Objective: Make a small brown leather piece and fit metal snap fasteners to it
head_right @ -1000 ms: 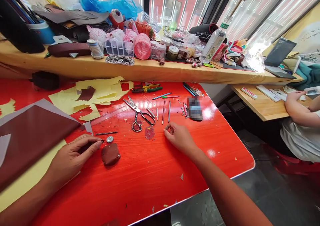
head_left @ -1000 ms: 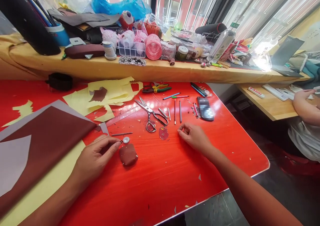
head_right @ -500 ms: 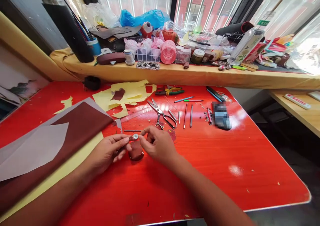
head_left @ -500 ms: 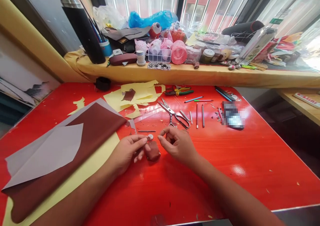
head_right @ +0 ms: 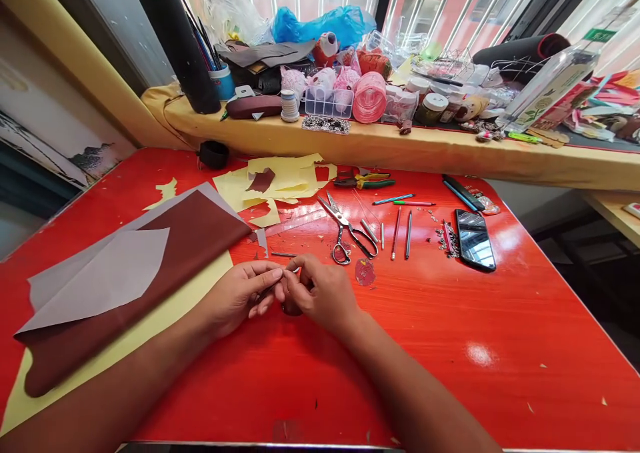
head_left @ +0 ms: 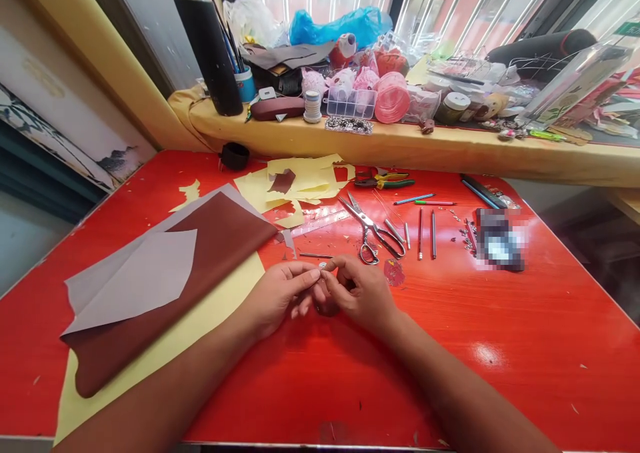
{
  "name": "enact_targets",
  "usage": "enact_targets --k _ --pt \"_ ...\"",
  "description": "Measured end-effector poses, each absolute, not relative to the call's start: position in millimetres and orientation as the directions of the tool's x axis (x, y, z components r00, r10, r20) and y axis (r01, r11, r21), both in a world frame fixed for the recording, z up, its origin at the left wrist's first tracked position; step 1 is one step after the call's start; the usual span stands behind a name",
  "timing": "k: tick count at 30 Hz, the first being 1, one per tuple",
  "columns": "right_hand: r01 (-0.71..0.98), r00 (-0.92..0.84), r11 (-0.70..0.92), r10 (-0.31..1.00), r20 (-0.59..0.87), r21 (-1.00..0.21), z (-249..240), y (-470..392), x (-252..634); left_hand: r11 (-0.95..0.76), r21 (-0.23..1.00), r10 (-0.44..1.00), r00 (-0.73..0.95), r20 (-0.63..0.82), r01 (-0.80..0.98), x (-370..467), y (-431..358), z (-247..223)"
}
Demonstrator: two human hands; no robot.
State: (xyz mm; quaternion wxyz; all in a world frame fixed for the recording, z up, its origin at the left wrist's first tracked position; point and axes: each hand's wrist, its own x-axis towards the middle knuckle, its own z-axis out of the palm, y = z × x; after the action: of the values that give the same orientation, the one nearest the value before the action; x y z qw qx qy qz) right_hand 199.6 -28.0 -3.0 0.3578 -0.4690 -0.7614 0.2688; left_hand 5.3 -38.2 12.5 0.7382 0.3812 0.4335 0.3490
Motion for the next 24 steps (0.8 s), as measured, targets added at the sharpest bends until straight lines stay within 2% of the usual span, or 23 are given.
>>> enact_targets --k 10,17,24 --pt "0.455 -0.3 0.376 0.918 0.259 -0.807 -2.9 -29.7 201.1 0.361 0.927 0.889 0.338 -0.308 -0.105 4.2 -38.0 7.9" --pt "0.422 -0.304 0.345 0.925 0.228 -0.838 -7.2 -29.3 203.4 0.262 0.965 0.922 0.29 -0.258 0.024 7.1 -39.9 12.7" --pt "0.45 -0.313 0.373 0.917 0.247 -0.812 -7.3 -31.0 204.6 0.311 0.95 0.908 0.296 -0.295 -0.008 9.5 -40.7 10.6"
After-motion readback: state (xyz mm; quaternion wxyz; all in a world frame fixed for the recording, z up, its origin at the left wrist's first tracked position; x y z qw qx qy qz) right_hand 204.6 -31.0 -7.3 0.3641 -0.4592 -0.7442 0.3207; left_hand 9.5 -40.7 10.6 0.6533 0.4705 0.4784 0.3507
